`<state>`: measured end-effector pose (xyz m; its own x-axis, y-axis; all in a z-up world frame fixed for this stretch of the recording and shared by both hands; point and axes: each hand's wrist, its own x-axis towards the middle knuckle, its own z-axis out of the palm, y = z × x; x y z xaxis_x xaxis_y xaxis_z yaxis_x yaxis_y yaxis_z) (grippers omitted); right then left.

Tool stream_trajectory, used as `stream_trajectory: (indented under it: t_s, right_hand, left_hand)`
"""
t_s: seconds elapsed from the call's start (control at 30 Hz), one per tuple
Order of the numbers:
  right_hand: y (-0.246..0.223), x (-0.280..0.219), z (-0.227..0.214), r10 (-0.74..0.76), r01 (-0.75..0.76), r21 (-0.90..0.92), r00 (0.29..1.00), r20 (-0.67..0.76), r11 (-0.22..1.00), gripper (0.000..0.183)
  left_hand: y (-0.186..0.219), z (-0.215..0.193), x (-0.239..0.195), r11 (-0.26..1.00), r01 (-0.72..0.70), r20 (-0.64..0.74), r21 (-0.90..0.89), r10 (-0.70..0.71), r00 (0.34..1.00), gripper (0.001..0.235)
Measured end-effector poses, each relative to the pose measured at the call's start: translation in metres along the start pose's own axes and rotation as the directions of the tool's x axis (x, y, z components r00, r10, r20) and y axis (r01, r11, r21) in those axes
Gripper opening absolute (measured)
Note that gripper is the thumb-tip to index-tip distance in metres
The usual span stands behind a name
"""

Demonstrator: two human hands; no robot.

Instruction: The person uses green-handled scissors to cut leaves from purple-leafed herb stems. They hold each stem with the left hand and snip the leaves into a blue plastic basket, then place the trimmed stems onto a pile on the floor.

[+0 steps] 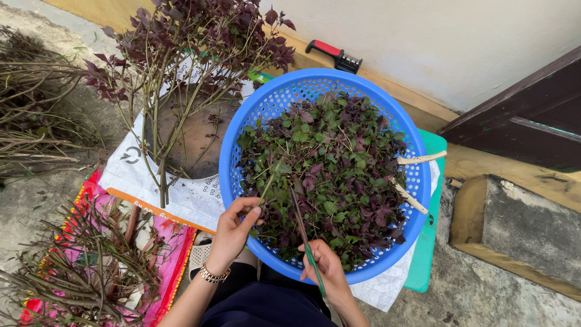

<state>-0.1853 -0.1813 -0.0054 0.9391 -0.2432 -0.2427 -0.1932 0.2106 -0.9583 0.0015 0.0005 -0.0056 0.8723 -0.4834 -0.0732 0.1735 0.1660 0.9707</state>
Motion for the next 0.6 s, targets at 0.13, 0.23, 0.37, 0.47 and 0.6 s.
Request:
stream_trajectory:
  t_s: [0.13, 0.23, 0.37, 0.47, 0.6]
  right_hand:
    - [0.0, -0.017, -0.002, -0.042, 0.054, -0.212, 0.997, 0.064, 0.976, 0.042]
    - [0.005, -0.018, 0.003, 0.043, -0.032, -0.188, 0.998, 0.055, 0.982, 0.044]
    - [0.013, -0.008, 0.005, 0.04, -0.033, -0.169, 0.999, 0.038, 0.985, 0.039]
    - [0.016, 0.0, 0.006, 0.094, -0.097, -0.081, 0.995, -0.036, 0.992, 0.023]
    - [0.019, 0.006, 0.001, 0.067, -0.068, -0.001, 0.995, -0.072, 0.998, 0.015]
  left_hand:
    - [0.001, 0.001, 0.01, 0.995, 0.035, -0.019, -0.092, -0.037, 0.999, 0.024]
    - [-0.001, 0.008, 0.011, 0.989, 0.031, 0.0, -0.144, -0.032, 1.0, 0.027]
    - [0.005, 0.019, 0.014, 0.999, 0.011, 0.017, -0.039, -0.01, 1.0, 0.034]
    - [0.024, 0.021, 0.012, 0.99, -0.111, 0.002, 0.082, 0.111, 0.994, 0.041]
    - [0.049, 0.012, -0.008, 0.579, -0.459, 0.02, 0.673, 0.607, 0.794, 0.049]
